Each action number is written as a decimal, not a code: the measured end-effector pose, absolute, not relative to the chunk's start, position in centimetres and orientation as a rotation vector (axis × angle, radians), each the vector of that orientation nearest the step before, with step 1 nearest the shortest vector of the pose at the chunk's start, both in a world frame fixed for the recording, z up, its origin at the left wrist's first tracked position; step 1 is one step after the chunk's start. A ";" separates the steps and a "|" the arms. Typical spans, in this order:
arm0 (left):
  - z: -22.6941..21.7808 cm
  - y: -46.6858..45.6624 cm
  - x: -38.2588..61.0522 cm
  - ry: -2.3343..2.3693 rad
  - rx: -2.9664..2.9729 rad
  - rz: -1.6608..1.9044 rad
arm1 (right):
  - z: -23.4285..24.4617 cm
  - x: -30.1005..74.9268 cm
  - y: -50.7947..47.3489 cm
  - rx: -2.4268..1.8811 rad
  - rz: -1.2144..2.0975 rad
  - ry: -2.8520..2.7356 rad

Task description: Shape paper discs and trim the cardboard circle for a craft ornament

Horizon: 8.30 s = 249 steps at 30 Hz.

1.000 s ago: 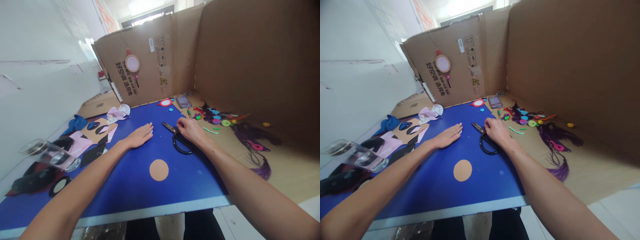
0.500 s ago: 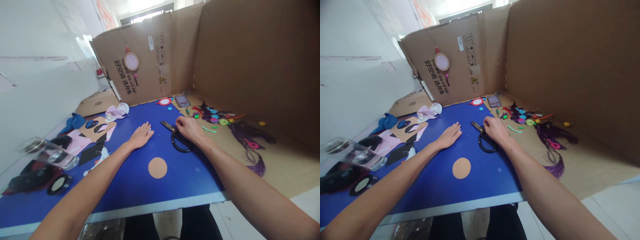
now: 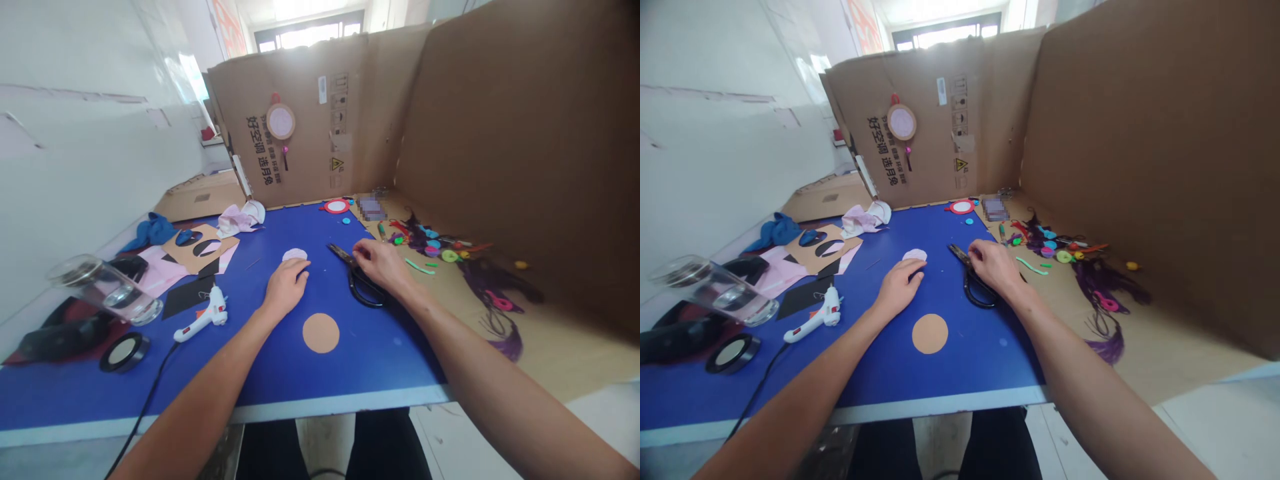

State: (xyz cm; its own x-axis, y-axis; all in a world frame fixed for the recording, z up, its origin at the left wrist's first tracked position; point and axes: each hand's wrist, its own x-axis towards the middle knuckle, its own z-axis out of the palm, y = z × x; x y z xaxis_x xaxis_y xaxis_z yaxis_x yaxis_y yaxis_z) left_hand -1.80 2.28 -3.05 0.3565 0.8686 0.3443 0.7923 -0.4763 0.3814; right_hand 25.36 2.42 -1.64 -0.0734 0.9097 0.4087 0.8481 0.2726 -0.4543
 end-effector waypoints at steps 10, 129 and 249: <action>-3.7 2.7 -2.0 1.629 2.261 0.764 | 0.2 18.6 1.3 -1.371 0.314 -2.455; -0.5 2.6 -4.5 2.309 2.120 0.230 | -2.9 21.6 2.6 -1.537 -0.048 -2.232; -3.1 3.0 -2.4 1.745 2.478 0.550 | -0.5 22.0 2.4 -1.466 0.016 -2.381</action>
